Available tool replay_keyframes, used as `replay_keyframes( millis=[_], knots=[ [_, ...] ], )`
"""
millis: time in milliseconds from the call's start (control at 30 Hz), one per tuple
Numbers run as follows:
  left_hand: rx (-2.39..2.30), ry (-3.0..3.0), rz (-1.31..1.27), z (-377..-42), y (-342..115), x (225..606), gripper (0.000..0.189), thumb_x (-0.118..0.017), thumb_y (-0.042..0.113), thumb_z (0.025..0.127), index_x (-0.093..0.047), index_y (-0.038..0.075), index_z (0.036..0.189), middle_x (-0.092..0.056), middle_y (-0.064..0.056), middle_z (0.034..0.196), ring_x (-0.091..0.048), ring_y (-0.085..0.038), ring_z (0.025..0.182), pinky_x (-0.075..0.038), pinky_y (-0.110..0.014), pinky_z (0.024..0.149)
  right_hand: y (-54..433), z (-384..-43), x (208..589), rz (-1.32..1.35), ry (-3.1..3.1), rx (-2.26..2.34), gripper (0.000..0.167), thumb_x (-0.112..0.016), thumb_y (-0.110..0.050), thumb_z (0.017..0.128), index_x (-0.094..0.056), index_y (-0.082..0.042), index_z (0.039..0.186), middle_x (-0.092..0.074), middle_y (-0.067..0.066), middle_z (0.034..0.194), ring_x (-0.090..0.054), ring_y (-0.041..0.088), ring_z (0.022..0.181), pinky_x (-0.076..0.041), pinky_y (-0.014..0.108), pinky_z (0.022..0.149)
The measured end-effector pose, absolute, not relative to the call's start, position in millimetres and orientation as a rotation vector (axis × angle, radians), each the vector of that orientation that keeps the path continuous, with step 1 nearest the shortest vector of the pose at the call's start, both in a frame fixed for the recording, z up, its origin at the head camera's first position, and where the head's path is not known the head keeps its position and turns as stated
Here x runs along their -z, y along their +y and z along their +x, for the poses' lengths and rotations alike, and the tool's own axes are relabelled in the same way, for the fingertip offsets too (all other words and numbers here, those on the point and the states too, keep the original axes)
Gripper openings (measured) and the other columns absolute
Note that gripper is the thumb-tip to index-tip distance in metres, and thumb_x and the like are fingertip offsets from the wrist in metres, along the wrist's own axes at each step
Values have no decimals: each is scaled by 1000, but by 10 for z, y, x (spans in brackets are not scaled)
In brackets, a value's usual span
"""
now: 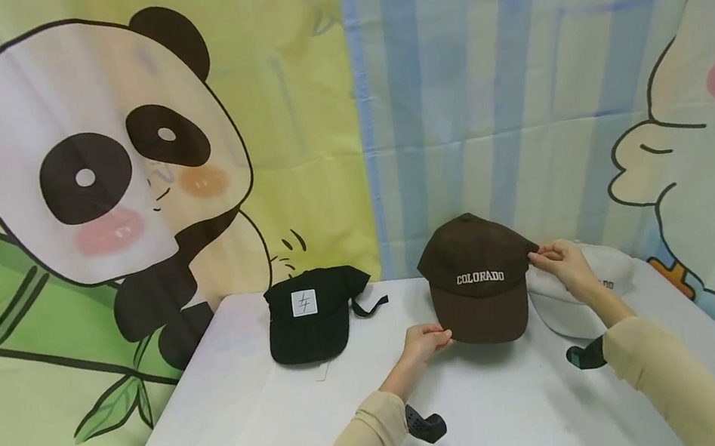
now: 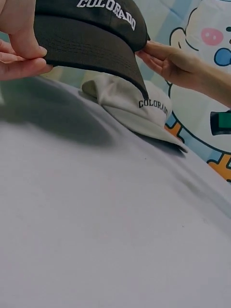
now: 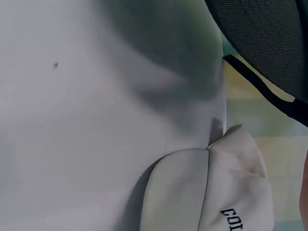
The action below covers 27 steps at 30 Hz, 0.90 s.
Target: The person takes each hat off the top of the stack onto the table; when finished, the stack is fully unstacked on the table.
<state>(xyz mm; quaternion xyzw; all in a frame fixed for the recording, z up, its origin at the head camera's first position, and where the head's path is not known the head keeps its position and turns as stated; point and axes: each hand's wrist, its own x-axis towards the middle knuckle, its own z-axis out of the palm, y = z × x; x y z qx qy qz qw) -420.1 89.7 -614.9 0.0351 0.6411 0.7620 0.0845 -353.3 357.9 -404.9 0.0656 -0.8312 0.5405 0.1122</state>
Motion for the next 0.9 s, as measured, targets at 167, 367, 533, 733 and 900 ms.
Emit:
replay_keyframes(
  millis=[167, 367, 533, 733, 900],
  knots=[
    [-2293, 1855, 6, -4795, 1172, 7087, 32, -79, 5, 61, -57, -3, 83, -55, -14, 80, -63, -23, 64, -54, -29, 57, 3666, -3522, 4148, 132, -2445, -1595, 32, -58, -26, 86, -48, 3, 92, -60, -18, 76, -52, 0, 70, -39, 18, 47],
    [-2271, 1946, 36, -4269, 1163, 6475, 20, -70, -4, 70, -54, -9, 80, -52, -17, 76, -62, -25, 62, -54, -31, 55, 3743, -3541, 4301, 53, -2447, -1625, 31, -59, -26, 85, -48, 1, 96, -60, -19, 77, -53, -4, 72, -43, 15, 59],
    [-2263, 1948, -23, -4280, 1185, 6493, 22, -71, -5, 68, -53, -11, 80, -52, -18, 75, -62, -27, 62, -54, -32, 55, 3723, -3561, 4400, 38, -2439, -1645, 35, -57, -24, 86, -46, 6, 101, -61, -12, 80, -54, -4, 74, -44, 13, 66],
    [-2233, 1960, -141, -4332, 1217, 6515, 22, -71, -7, 69, -54, -11, 83, -52, -21, 78, -63, -28, 63, -55, -32, 58, 3696, -3597, 4458, 16, -2420, -1646, 37, -56, -21, 87, -44, 10, 104, -63, -2, 85, -55, -4, 73, -47, 14, 68],
    [-2179, 1981, -148, -3878, 1084, 5731, 21, -71, -9, 66, -53, -9, 76, -52, -17, 73, -63, -26, 59, -54, -28, 54, 3696, -3631, 4487, -31, -2399, -1660, 33, -57, -17, 87, -45, 9, 102, -63, -2, 83, -55, -4, 71, -46, 10, 65]
  ],
)
